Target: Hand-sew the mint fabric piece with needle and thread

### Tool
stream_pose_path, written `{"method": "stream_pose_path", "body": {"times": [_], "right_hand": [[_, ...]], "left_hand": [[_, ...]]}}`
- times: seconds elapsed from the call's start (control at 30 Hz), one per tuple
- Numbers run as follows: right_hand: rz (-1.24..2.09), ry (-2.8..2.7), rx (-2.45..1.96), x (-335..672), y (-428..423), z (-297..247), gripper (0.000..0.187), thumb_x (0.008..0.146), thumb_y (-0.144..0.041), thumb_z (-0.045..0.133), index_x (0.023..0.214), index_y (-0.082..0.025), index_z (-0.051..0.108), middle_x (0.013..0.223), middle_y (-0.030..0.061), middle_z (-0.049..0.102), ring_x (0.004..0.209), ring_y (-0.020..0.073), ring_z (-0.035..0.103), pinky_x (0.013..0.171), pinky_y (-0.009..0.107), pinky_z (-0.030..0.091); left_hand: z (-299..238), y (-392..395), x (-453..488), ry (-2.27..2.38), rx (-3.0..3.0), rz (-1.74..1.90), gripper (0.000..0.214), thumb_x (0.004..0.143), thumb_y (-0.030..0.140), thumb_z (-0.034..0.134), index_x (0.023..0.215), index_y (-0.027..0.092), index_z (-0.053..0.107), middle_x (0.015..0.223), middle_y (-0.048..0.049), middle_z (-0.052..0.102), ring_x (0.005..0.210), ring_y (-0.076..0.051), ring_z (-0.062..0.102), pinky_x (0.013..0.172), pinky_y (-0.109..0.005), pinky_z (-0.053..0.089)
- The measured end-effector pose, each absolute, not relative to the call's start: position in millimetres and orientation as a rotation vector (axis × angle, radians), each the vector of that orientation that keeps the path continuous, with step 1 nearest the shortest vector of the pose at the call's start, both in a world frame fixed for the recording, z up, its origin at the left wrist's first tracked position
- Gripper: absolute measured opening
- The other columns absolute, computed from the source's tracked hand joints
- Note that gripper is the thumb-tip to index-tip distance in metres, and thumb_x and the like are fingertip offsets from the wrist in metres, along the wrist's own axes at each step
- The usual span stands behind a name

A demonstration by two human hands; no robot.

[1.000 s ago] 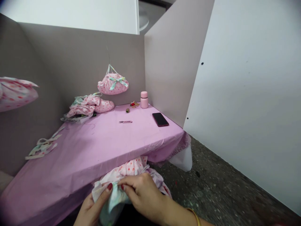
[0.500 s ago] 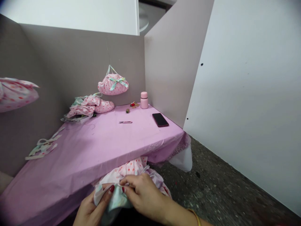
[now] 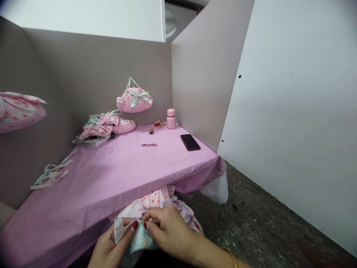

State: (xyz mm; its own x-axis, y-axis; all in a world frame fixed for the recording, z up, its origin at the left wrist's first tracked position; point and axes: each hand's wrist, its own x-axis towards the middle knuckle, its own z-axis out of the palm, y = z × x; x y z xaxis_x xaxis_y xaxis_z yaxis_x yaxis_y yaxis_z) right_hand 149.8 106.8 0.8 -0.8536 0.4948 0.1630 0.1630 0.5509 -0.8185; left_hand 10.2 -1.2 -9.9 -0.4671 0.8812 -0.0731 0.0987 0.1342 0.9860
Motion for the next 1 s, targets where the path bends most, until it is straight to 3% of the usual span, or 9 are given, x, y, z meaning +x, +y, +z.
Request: {"method": "stream_pose_path", "body": {"times": [0.17, 0.33, 0.77, 1.0], "right_hand": [[1.476, -2.327, -0.521, 150, 111, 0, 0.019, 0.083, -0.018, 0.051, 0.086, -0.012, 0.069, 0.059, -0.0036, 0.047, 0.052, 0.008, 0.036, 0.048, 0.018, 0.026], [1.777, -2.15, -0.503, 150, 115, 0, 0.023, 0.081, -0.029, 0.056, 0.081, -0.009, 0.068, 0.054, -0.0057, 0.037, 0.048, 0.0067, 0.028, 0.044, 0.019, 0.02], [1.973, -1.969, -0.391, 147, 118, -13, 0.041, 0.079, -0.052, 0.06, 0.084, -0.011, 0.066, 0.053, -0.0071, 0.034, 0.048, 0.0064, 0.025, 0.046, 0.02, 0.018], [1.859, -2.004, -0.353, 145, 118, -10, 0.037, 0.081, -0.049, 0.058, 0.082, -0.014, 0.068, 0.065, -0.002, 0.05, 0.058, 0.0096, 0.039, 0.055, 0.021, 0.031]], "left_hand": [[-11, -1, 12, 1.631, 0.853, 1.456, 0.026, 0.068, 0.044, 0.07, 0.068, 0.018, 0.068, 0.058, -0.0025, 0.063, 0.059, -0.022, 0.056, 0.06, -0.029, 0.047], [-14, 1, 13, 1.473, 0.743, 1.453, 0.027, 0.069, 0.044, 0.07, 0.072, 0.017, 0.067, 0.064, -0.003, 0.063, 0.065, -0.022, 0.056, 0.063, -0.029, 0.045], [-25, 2, 16, 1.271, 0.511, 1.559, 0.026, 0.064, 0.039, 0.077, 0.071, 0.016, 0.068, 0.065, -0.0018, 0.064, 0.061, -0.016, 0.053, 0.06, -0.026, 0.041], [-22, 3, 18, 1.259, 0.47, 1.577, 0.027, 0.061, 0.039, 0.079, 0.07, 0.015, 0.07, 0.064, -0.0024, 0.064, 0.059, -0.016, 0.053, 0.057, -0.026, 0.04]]}}
